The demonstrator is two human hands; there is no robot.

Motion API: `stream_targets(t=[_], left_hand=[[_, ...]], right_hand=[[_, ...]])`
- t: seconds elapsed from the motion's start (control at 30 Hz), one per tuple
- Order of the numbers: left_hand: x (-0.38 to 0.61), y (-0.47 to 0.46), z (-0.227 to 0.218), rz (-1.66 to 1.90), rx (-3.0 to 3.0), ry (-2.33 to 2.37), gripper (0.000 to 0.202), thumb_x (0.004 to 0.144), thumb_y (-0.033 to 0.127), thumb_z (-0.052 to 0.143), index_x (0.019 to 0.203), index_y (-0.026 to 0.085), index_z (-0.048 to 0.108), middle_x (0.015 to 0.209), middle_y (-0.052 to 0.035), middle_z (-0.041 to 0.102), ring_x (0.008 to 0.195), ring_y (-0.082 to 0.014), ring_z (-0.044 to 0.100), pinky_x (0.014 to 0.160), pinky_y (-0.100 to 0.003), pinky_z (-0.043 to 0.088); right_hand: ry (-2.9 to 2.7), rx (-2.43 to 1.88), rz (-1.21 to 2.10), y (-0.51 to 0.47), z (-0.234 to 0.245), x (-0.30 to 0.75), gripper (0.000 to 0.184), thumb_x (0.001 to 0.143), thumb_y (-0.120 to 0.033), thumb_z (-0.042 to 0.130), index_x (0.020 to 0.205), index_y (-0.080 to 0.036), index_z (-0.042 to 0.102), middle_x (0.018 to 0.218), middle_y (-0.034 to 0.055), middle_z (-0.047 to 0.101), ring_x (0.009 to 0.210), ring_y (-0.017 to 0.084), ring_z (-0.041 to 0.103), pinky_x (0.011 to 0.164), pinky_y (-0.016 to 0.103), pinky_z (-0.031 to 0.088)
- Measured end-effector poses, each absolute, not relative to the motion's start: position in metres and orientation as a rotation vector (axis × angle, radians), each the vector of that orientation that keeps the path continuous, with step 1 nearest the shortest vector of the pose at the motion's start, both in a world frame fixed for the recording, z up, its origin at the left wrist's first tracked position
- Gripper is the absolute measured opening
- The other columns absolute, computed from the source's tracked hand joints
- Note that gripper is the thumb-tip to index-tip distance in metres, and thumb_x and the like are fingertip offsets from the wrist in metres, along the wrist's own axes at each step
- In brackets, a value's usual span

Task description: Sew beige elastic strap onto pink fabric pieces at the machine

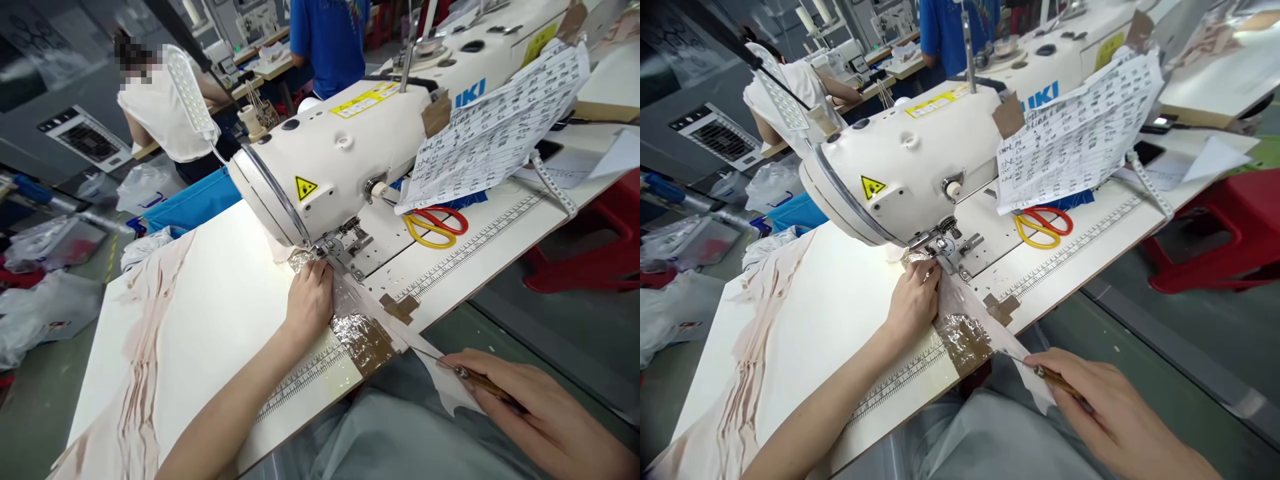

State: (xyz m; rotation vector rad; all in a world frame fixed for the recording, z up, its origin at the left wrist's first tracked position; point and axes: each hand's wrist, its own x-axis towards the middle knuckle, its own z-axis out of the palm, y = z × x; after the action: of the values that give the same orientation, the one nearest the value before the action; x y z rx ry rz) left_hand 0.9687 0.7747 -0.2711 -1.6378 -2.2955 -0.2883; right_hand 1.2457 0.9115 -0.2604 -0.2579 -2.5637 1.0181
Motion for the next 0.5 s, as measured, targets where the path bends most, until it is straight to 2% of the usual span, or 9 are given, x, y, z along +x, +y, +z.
stream_targets(t=[0.2,0.4,0.5], left_hand=[[0.983,0.769,-0.269,-0.257,-1.613,-2.403,0.04,0.092,0.006,0.041,0.128,0.011,0.058,0.13,-0.0149,0.061,0.12,-0.0287,0.053,0.097,-0.045,0.05],[0.984,0.764,-0.266,-0.313,-1.635,-2.43,0.044,0.088,0.006,0.045,0.129,0.012,0.059,0.133,-0.012,0.062,0.124,-0.0282,0.053,0.099,-0.045,0.05],[0.978,0.763,-0.265,-0.385,-1.639,-2.431,0.044,0.087,0.006,0.045,0.127,0.014,0.062,0.131,-0.0105,0.064,0.122,-0.0275,0.055,0.099,-0.047,0.05]], right_hand=[[-2.597,-0.353,1.11,0.911,-0.269,1.248,0.022,0.093,-0.031,0.052,0.11,-0.03,0.067,0.095,0.0055,0.077,0.07,0.022,0.074,0.055,0.027,0.059],[-2.638,-0.536,1.209,0.918,-0.277,1.246,0.027,0.095,-0.036,0.05,0.113,-0.026,0.068,0.091,0.006,0.075,0.076,0.021,0.073,0.061,0.025,0.058],[-2.583,-0.629,1.311,0.921,-0.28,1.241,0.028,0.094,-0.04,0.051,0.109,-0.027,0.071,0.087,0.0072,0.075,0.075,0.022,0.072,0.058,0.024,0.056]])
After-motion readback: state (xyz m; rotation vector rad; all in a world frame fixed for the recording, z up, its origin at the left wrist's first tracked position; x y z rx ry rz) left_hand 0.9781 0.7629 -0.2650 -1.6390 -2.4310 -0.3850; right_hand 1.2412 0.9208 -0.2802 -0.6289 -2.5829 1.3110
